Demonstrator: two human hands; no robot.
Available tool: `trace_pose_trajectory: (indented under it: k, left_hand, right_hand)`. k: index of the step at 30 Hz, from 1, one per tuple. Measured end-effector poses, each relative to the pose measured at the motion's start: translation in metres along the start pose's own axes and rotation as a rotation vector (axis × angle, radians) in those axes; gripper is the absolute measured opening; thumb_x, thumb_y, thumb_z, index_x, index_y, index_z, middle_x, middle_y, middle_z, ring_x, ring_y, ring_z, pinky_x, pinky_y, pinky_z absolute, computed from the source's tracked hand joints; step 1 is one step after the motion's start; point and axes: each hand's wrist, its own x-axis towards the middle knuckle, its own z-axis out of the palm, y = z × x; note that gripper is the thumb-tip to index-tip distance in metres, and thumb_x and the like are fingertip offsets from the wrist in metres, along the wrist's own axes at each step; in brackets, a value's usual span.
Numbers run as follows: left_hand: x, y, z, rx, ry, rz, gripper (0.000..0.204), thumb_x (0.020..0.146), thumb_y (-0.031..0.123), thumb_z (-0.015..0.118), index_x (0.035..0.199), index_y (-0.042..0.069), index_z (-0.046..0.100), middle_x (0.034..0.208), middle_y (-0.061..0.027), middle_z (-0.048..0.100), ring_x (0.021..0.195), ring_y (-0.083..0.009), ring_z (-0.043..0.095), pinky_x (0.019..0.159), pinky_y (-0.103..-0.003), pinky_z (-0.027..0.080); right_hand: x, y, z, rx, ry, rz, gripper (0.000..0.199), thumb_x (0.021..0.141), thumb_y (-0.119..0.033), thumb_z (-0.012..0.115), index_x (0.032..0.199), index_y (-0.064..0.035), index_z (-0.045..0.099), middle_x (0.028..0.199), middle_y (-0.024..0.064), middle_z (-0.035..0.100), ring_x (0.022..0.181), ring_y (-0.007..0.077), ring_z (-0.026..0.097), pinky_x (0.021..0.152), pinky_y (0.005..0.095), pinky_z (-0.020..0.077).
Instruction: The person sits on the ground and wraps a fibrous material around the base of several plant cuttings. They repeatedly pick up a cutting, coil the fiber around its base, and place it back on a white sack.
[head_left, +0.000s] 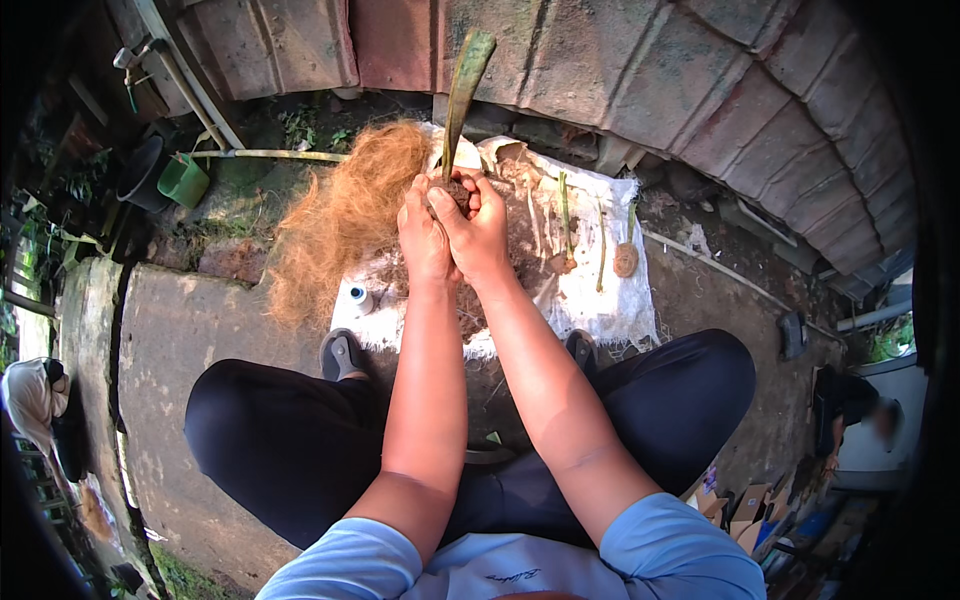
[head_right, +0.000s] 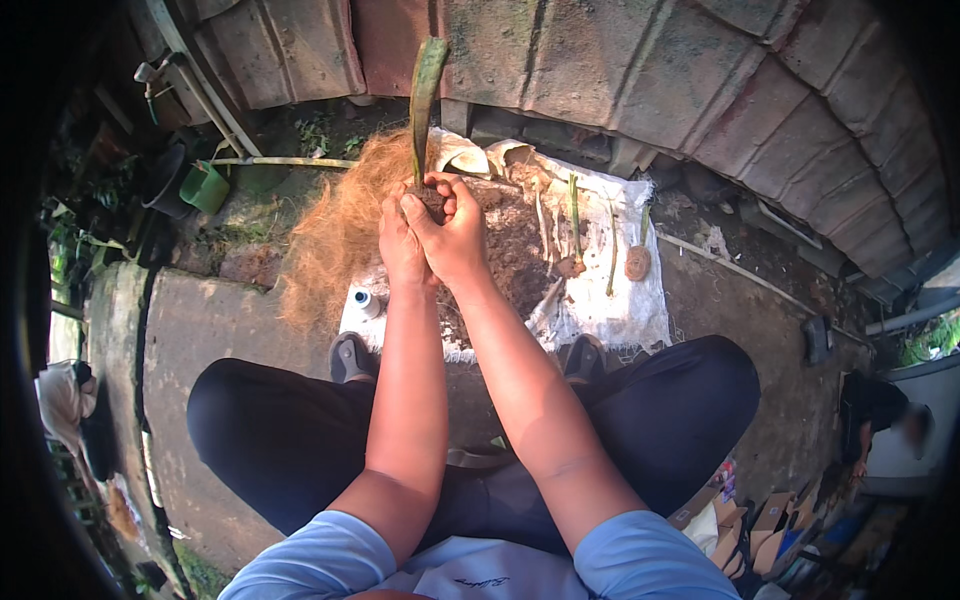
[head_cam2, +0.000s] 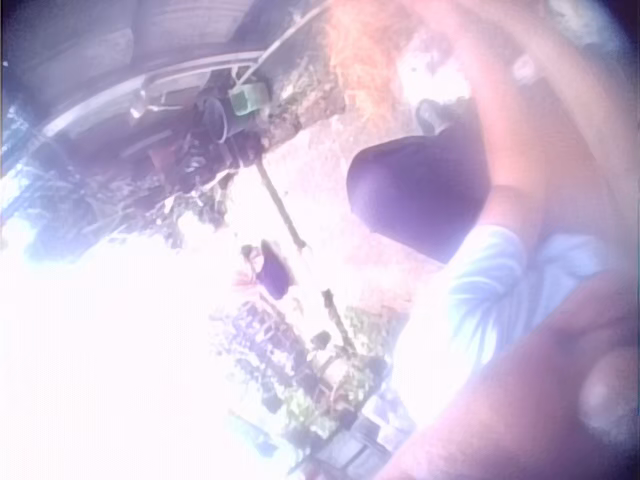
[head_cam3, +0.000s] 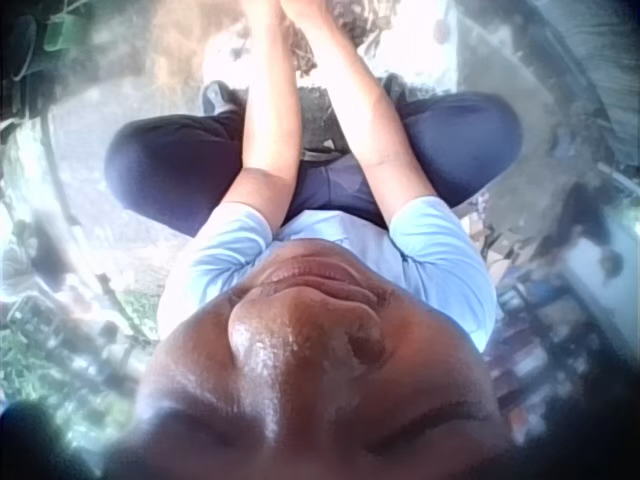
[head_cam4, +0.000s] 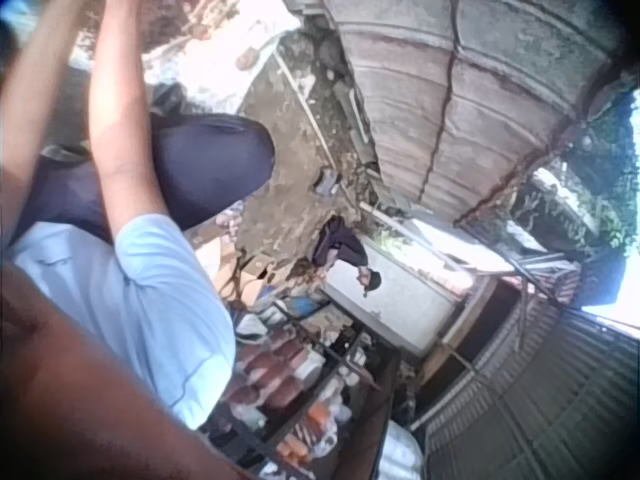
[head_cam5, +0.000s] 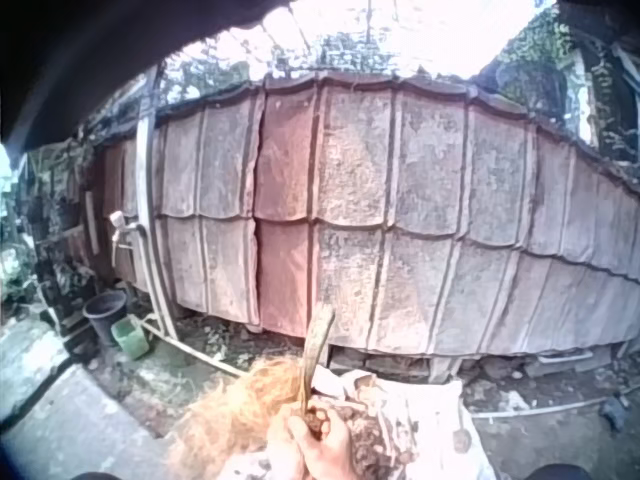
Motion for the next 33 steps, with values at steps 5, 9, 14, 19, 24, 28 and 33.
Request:
trace_pose_trajectory:
  k: [5,9,14,19,24,28,33]
  left_hand:
    - [0.001,-0.003,-0.002,-0.202,-0.102,-0.027,0.042,0.108,0.037,0.049,0.119,-0.002,0.057,0.101,-0.0128,0.065,0.087,-0.0193,0.064,0.080,-0.031,0.055]
    - [0.006,-0.003,-0.002,-0.100,-0.154,0.037,0.044,0.108,0.040,0.047,0.113,-0.002,0.060,0.098,-0.0124,0.066,0.083,-0.0186,0.063,0.076,-0.030,0.054]
    - [0.009,0.000,-0.004,-0.191,-0.071,-0.024,0.040,0.105,0.038,0.049,0.108,0.000,0.060,0.094,-0.0114,0.065,0.080,-0.0193,0.062,0.073,-0.030,0.053]
    - [0.010,0.003,-0.006,-0.402,-0.094,-0.072,0.029,0.102,0.025,0.051,0.099,-0.001,0.065,0.088,-0.0103,0.069,0.074,-0.0194,0.066,0.065,-0.029,0.055]
    - [0.014,0.005,-0.017,-0.518,-0.119,-0.134,0.022,0.097,0.020,0.051,0.104,0.003,0.063,0.098,-0.0115,0.070,0.082,-0.0236,0.067,0.062,-0.036,0.056]
    - [0.013,0.015,-0.008,-0.569,-0.190,-0.359,0.022,0.094,0.022,0.053,0.100,0.002,0.061,0.094,-0.0150,0.069,0.065,-0.0250,0.063,0.049,-0.034,0.051]
    - [0.011,0.015,-0.002,-0.503,-0.162,-0.360,0.025,0.093,0.024,0.054,0.095,0.000,0.061,0.088,-0.0177,0.068,0.055,-0.0256,0.060,0.042,-0.031,0.049]
  right_hand:
    - [0.003,0.003,0.001,0.046,0.008,0.020,0.035,0.094,-0.016,0.075,0.119,0.0014,0.057,0.101,0.0017,0.060,0.091,0.0063,0.060,0.080,0.0216,0.0500]
    - [0.002,-0.003,0.005,0.106,0.031,0.094,0.035,0.097,-0.019,0.072,0.121,0.0001,0.056,0.103,0.0004,0.059,0.092,0.0060,0.058,0.083,0.0223,0.0488]
    - [0.000,-0.007,0.002,-0.010,-0.088,0.086,0.037,0.099,-0.022,0.070,0.125,-0.0011,0.055,0.104,-0.0017,0.052,0.094,0.0059,0.052,0.085,0.0213,0.0452]
    - [-0.001,-0.001,-0.003,0.105,-0.145,0.136,0.046,0.101,-0.027,0.067,0.135,-0.0006,0.051,0.113,0.0009,0.055,0.104,0.0106,0.054,0.093,0.0240,0.0436]
    - [0.002,-0.016,-0.001,0.444,-0.118,0.395,0.048,0.095,-0.021,0.070,0.137,-0.0047,0.055,0.114,0.0006,0.058,0.115,0.0122,0.056,0.100,0.0249,0.0429]
    - [0.012,-0.006,-0.028,0.531,-0.057,0.706,0.033,0.081,-0.012,0.083,0.111,-0.0132,0.070,0.088,-0.0075,0.063,0.071,0.0016,0.055,0.065,0.0170,0.0420]
    - [0.016,-0.015,-0.037,0.465,-0.114,0.706,0.031,0.079,-0.007,0.084,0.106,-0.0131,0.071,0.086,-0.0075,0.064,0.064,0.0003,0.053,0.056,0.0165,0.0367]
